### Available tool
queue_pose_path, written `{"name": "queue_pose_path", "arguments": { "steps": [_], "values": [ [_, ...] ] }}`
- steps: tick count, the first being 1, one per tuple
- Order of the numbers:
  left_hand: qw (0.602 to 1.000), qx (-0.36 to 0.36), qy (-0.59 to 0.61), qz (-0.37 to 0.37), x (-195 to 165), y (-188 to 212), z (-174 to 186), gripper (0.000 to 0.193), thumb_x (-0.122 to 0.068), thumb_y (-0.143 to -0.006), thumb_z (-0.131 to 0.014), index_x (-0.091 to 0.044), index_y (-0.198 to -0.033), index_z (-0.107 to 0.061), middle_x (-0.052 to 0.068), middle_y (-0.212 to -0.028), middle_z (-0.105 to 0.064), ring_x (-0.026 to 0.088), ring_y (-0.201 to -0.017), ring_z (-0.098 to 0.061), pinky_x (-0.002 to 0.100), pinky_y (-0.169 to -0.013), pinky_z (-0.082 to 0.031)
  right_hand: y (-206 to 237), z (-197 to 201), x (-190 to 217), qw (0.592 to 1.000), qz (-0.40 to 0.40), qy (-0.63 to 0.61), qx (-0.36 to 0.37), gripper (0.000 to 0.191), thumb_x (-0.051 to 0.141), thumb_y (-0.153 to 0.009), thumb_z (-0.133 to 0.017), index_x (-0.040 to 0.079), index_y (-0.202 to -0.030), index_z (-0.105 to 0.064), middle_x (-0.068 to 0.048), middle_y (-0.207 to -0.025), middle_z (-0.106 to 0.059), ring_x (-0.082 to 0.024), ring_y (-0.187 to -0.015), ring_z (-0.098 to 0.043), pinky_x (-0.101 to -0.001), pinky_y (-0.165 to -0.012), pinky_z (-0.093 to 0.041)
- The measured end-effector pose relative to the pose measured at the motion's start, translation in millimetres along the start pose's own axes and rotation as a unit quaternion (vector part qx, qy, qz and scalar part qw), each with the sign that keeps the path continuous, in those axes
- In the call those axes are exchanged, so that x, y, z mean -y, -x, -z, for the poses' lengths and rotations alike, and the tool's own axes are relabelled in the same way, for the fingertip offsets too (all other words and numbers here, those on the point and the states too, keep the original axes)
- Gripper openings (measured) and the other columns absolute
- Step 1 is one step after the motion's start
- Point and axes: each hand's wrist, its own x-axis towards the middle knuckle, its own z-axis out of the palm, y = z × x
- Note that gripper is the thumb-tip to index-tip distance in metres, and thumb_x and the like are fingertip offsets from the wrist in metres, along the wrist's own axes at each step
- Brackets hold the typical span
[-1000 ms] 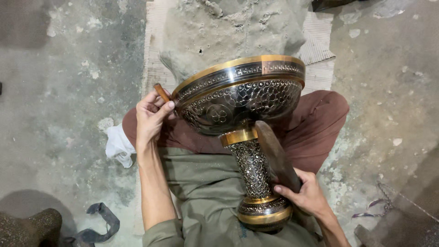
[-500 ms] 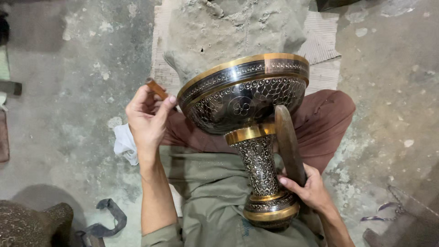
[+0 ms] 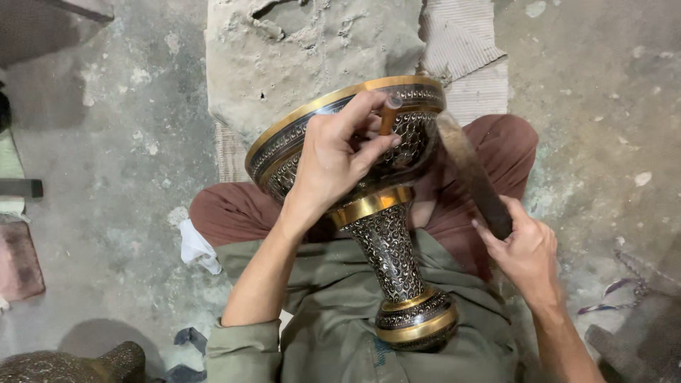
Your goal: The person sits cross-legged on the floor with an ornate brass bowl on their lap. They hold a punch against the bowl's decorated surface and repeatedly strike it with a mallet, repositioning the punch around the rim and body to work the pattern.
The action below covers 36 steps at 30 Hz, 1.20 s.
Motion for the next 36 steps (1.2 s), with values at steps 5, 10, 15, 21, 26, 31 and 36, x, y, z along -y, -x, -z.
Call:
{"name": "queue_pose_path", "arguments": {
  "steps": [5, 10, 15, 21, 26, 31, 36],
  "values": [
    [0.998, 0.015, -0.056, -0.005, -3.4, -1.4, 0.2, 0.05, -0.005, -0.09, -0.086, -0.006, -0.131, -0.058, 0.009, -0.087, -0.074, 0.016, -0.076, -0.077, 0.028, -0.069, -0.059, -0.6, 5.2, -3.3, 0.999, 0.03, 0.03, 0.003, 0.042, 0.03, -0.084, -0.081, 0.014, -0.121, -0.069, -0.017, -0.071, -0.067, -0.039, -0.07, -0.07, -0.0476, -0.063, -0.053],
    [0.999, 0.0, -0.041, -0.004, -5.1, 3.4, -2.5, 0.052, -0.003, -0.093, -0.082, -0.005, -0.138, -0.056, 0.01, -0.095, -0.077, 0.016, -0.081, -0.08, 0.027, -0.072, -0.062, -16.5, 22.4, -11.7, 0.988, 0.11, 0.112, 0.003, 0.053, 0.027, -0.081, -0.081, 0.018, -0.132, -0.068, -0.014, -0.082, -0.072, -0.038, -0.075, -0.07, -0.0483, -0.065, -0.054],
    [0.999, -0.006, -0.035, 0.006, -6.3, 6.2, -3.7, 0.051, -0.002, -0.096, -0.08, -0.006, -0.14, -0.055, 0.01, -0.099, -0.079, 0.016, -0.085, -0.081, 0.026, -0.074, -0.064, -33.0, 50.3, -15.9, 0.964, 0.136, 0.228, 0.002, 0.039, 0.021, -0.094, -0.076, 0.021, -0.133, -0.069, -0.004, -0.074, -0.072, -0.023, -0.058, -0.068, -0.036, -0.055, -0.053],
    [0.997, -0.001, -0.068, -0.038, -10.1, 9.4, -3.5, 0.048, -0.003, -0.095, -0.081, -0.007, -0.138, -0.059, 0.011, -0.105, -0.077, 0.022, -0.093, -0.08, 0.03, -0.081, -0.063, -48.3, 86.7, -16.9, 0.983, 0.179, 0.025, 0.023, 0.043, 0.008, -0.096, -0.076, 0.004, -0.136, -0.064, -0.006, -0.072, -0.062, -0.013, -0.057, -0.062, -0.0277, -0.053, -0.048],
    [0.991, 0.052, -0.105, -0.071, -7.8, 1.6, 3.2, 0.047, -0.006, -0.093, -0.082, -0.007, -0.135, -0.062, 0.014, -0.108, -0.076, 0.029, -0.094, -0.078, 0.033, -0.081, -0.061, -56.0, 90.3, -29.0, 0.98, 0.189, 0.008, 0.065, 0.051, 0.0, -0.086, -0.073, 0.004, -0.136, -0.064, -0.007, -0.073, -0.06, -0.013, -0.057, -0.057, -0.0303, -0.056, -0.045],
    [0.987, 0.1, -0.11, -0.067, -9.2, -7.7, 4.8, 0.043, -0.009, -0.092, -0.082, -0.006, -0.131, -0.064, 0.013, -0.107, -0.076, 0.031, -0.09, -0.076, 0.035, -0.08, -0.06, -45.0, 81.8, -34.0, 0.97, 0.24, 0.028, 0.0, 0.049, -0.008, -0.084, -0.069, -0.001, -0.132, -0.062, -0.014, -0.086, -0.063, -0.019, -0.069, -0.061, -0.0342, -0.061, -0.049],
    [0.983, 0.13, -0.098, -0.091, -14.9, -14.8, 8.2, 0.04, -0.009, -0.094, -0.079, -0.004, -0.131, -0.063, 0.016, -0.118, -0.074, 0.034, -0.099, -0.075, 0.036, -0.086, -0.061, -28.4, 79.6, -21.4, 0.989, 0.145, -0.015, 0.012, 0.048, 0.001, -0.083, -0.073, 0.005, -0.13, -0.066, -0.009, -0.077, -0.063, -0.017, -0.06, -0.061, -0.0308, -0.054, -0.047]
  ]
}}
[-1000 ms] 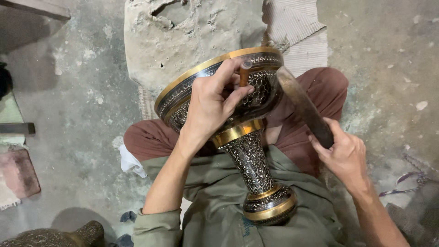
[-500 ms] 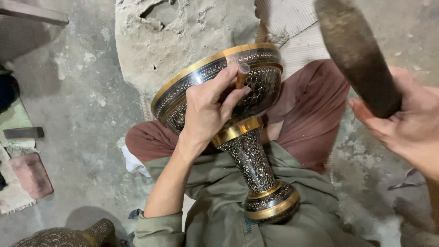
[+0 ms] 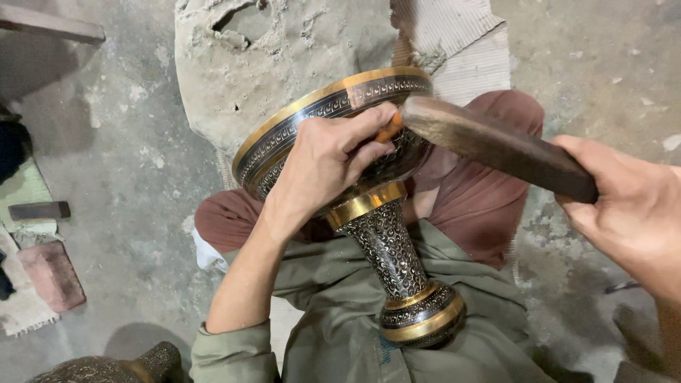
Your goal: The person sits cross-legged on the floor with an ornate brass bowl on their lap. They hold a punch against the bowl's decorated surface and repeatedly strike it with a mallet, repositioning the punch around the rim and body to work the pattern.
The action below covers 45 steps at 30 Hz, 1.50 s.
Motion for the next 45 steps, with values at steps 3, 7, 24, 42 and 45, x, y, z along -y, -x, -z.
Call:
{"name": "queue_pose_path", "arguments": {
  "steps": [3, 7, 24, 42, 45],
  "values": [
    [1.0, 0.03, -0.003, -0.008, -1.3, -2.8, 4.4, 0.04, -0.009, -0.093, -0.078, -0.004, -0.13, -0.064, 0.016, -0.116, -0.074, 0.035, -0.099, -0.074, 0.037, -0.085, -0.061, 10.4, -7.1, 7.1, 0.998, -0.047, 0.044, -0.018, 0.045, 0.004, -0.085, -0.078, 0.004, -0.129, -0.066, -0.012, -0.072, -0.063, -0.02, -0.061, -0.064, -0.034, -0.057, -0.05],
    [0.995, 0.089, -0.009, -0.032, 2.5, -11.9, 8.2, 0.037, -0.011, -0.093, -0.078, -0.005, -0.128, -0.066, 0.016, -0.11, -0.074, 0.037, -0.096, -0.073, 0.04, -0.082, -0.059, 27.9, -20.6, 1.4, 0.987, 0.033, 0.146, -0.058, 0.047, 0.002, -0.076, -0.076, 0.008, -0.122, -0.07, -0.012, -0.084, -0.071, -0.024, -0.068, -0.067, -0.0365, -0.059, -0.052],
    [0.954, 0.292, 0.014, -0.063, 10.9, -43.7, 9.0, 0.037, -0.009, -0.086, -0.077, -0.008, -0.123, -0.073, 0.016, -0.099, -0.075, 0.036, -0.085, -0.072, 0.043, -0.071, -0.054, 81.7, -97.1, 3.2, 0.981, -0.176, -0.049, -0.07, 0.047, 0.016, -0.086, -0.082, 0.012, -0.129, -0.066, -0.017, -0.085, -0.07, -0.032, -0.073, -0.069, -0.0377, -0.066, -0.052],
    [0.994, 0.111, -0.001, -0.022, 9.3, -25.4, 21.4, 0.045, -0.012, -0.089, -0.082, -0.005, -0.131, -0.066, 0.019, -0.089, -0.069, 0.039, -0.08, -0.068, 0.043, -0.071, -0.054, 23.0, -56.0, -0.9, 0.984, -0.144, -0.099, -0.014, 0.041, 0.018, -0.09, -0.079, 0.007, -0.127, -0.066, -0.01, -0.068, -0.063, -0.019, -0.057, -0.063, -0.0334, -0.053, -0.051],
    [0.993, 0.108, -0.005, -0.054, 8.9, -25.2, 22.6, 0.044, -0.011, -0.09, -0.081, -0.004, -0.13, -0.065, 0.019, -0.102, -0.073, 0.04, -0.089, -0.07, 0.044, -0.075, -0.056, 16.2, -31.1, 2.8, 0.998, -0.032, 0.041, -0.045, 0.039, 0.012, -0.089, -0.078, 0.003, -0.126, -0.069, -0.013, -0.072, -0.063, -0.02, -0.063, -0.063, -0.0346, -0.057, -0.051]
  ]
}}
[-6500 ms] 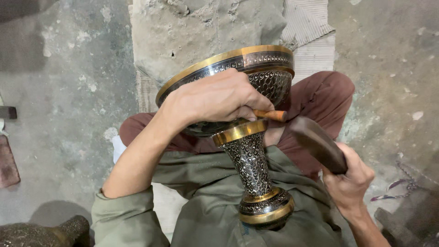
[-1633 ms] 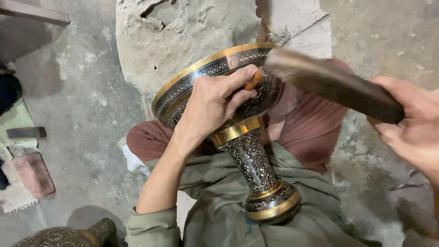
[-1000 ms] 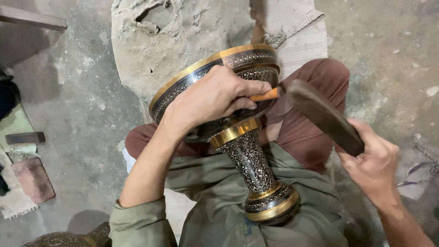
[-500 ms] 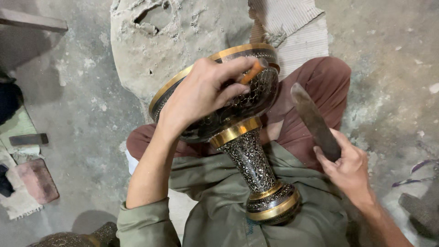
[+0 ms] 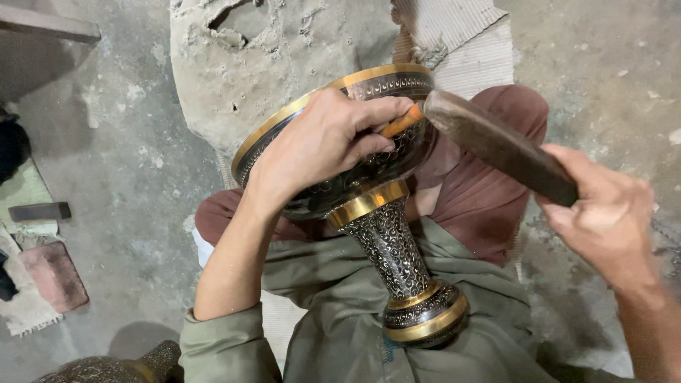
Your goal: The person sits cross-legged on the floor with an ornate brass bowl on their lap. They hold a punch against the bowl's decorated surface and repeatedly strike it with a mallet, repositioning the punch around the rim and body to work the pattern.
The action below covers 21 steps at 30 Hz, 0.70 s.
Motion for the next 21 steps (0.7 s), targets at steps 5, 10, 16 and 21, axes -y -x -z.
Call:
{"name": "queue_pose_path", "arguments": {
  "steps": [5, 10, 16, 21],
  "values": [
    [1.0, -0.018, 0.002, 0.017, -6.1, 6.6, -2.8, 0.041, -0.008, -0.091, -0.079, -0.004, -0.129, -0.065, 0.018, -0.112, -0.073, 0.04, -0.099, -0.071, 0.043, -0.083, -0.058, -22.3, 22.3, 19.4, 0.996, -0.058, 0.008, 0.067, 0.036, 0.005, -0.086, -0.078, -0.002, -0.119, -0.067, -0.012, -0.061, -0.056, -0.019, -0.052, -0.058, -0.0342, -0.051, -0.048],
    [0.996, -0.067, -0.013, 0.054, -14.0, 14.5, -11.9, 0.041, -0.008, -0.093, -0.079, -0.004, -0.131, -0.065, 0.017, -0.118, -0.073, 0.039, -0.099, -0.071, 0.041, -0.085, -0.059, -32.5, 31.2, 13.5, 0.998, 0.0, -0.032, 0.06, 0.043, 0.008, -0.088, -0.075, 0.0, -0.128, -0.063, -0.009, -0.067, -0.062, -0.016, -0.057, -0.062, -0.0319, -0.052, -0.049],
    [0.988, -0.116, -0.01, 0.103, -19.4, 25.5, -23.0, 0.039, -0.009, -0.093, -0.079, -0.006, -0.13, -0.066, 0.015, -0.101, -0.073, 0.034, -0.083, -0.072, 0.038, -0.073, -0.057, -42.9, 34.2, -17.4, 0.988, 0.119, 0.049, 0.082, 0.05, -0.011, -0.083, -0.067, 0.002, -0.131, -0.065, -0.011, -0.079, -0.061, -0.018, -0.064, -0.059, -0.0323, -0.058, -0.046],
    [0.975, -0.182, -0.036, 0.12, -24.7, 37.5, -34.7, 0.037, -0.007, -0.093, -0.08, -0.007, -0.128, -0.066, 0.013, -0.087, -0.069, 0.028, -0.075, -0.07, 0.036, -0.069, -0.055, -50.5, 43.2, 2.3, 0.991, 0.09, -0.056, 0.084, 0.048, -0.008, -0.088, -0.065, 0.004, -0.135, -0.061, -0.008, -0.077, -0.058, -0.018, -0.064, -0.056, -0.0318, -0.058, -0.045]
  ]
}}
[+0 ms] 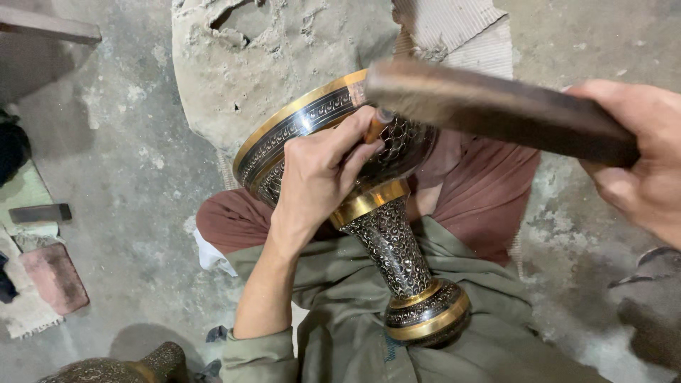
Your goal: The person sits cross-legged on the floor with an ornate brass bowl on their lap. They hold a punch against the bowl's decorated surface and repeatedly strike it with a mallet, repositioning the punch around the rim and body to work the pattern.
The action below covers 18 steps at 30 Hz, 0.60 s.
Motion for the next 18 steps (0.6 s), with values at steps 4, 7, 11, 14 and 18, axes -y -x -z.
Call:
{"name": "queue_pose_path", "arguments": {
  "steps": [4, 7, 11, 14, 18],
  "values": [
    [0.998, -0.061, -0.005, 0.022, -5.3, 10.0, -9.7, 0.026, -0.005, -0.095, -0.081, -0.007, -0.114, -0.065, 0.011, -0.086, -0.068, 0.023, -0.073, -0.069, 0.033, -0.069, -0.054, -17.7, 12.3, 34.4, 0.98, 0.081, 0.181, 0.002, 0.044, -0.008, -0.082, -0.072, -0.002, -0.125, -0.067, -0.015, -0.077, -0.061, -0.024, -0.061, -0.06, -0.0369, -0.057, -0.047],
    [0.993, -0.109, 0.016, 0.043, -10.5, 16.9, -17.0, 0.024, -0.002, -0.095, -0.08, -0.004, -0.115, -0.067, 0.01, -0.084, -0.066, 0.02, -0.07, -0.068, 0.03, -0.067, -0.054, -28.9, 24.8, 50.6, 0.99, -0.022, 0.118, 0.079, 0.042, -0.011, -0.084, -0.069, 0.005, -0.122, -0.069, -0.01, -0.074, -0.061, -0.02, -0.06, -0.061, -0.0337, -0.055, -0.049],
    [0.987, -0.154, -0.016, 0.032, -8.9, 23.4, -23.8, 0.02, 0.001, -0.092, -0.08, -0.002, -0.109, -0.069, 0.011, -0.082, -0.066, 0.018, -0.067, -0.065, 0.03, -0.065, -0.052, -29.2, 23.5, 61.9, 0.992, 0.072, 0.102, -0.001, 0.038, -0.007, -0.086, -0.073, 0.003, -0.123, -0.067, -0.012, -0.078, -0.062, -0.021, -0.062, -0.061, -0.0343, -0.057, -0.047],
    [0.981, -0.189, 0.027, 0.03, -5.7, 32.9, -33.1, 0.018, 0.0, -0.096, -0.079, 0.0, -0.109, -0.067, 0.01, -0.086, -0.068, 0.017, -0.07, -0.067, 0.027, -0.063, -0.053, -28.6, 23.1, 63.9, 0.978, 0.098, 0.186, -0.011, 0.04, -0.002, -0.088, -0.079, 0.007, -0.125, -0.067, -0.01, -0.077, -0.06, -0.02, -0.06, -0.058, -0.0338, -0.056, -0.046],
    [0.972, -0.231, -0.025, 0.044, 4.3, 47.2, -45.7, 0.018, -0.001, -0.089, -0.084, -0.001, -0.097, -0.068, 0.008, -0.077, -0.067, 0.018, -0.062, -0.064, 0.03, -0.062, -0.051, -28.4, 25.1, 65.1, 0.967, 0.176, 0.178, -0.042, 0.048, -0.003, -0.076, -0.08, 0.006, -0.122, -0.067, -0.01, -0.074, -0.054, -0.023, -0.058, -0.053, -0.0372, -0.054, -0.043]
  ]
}}
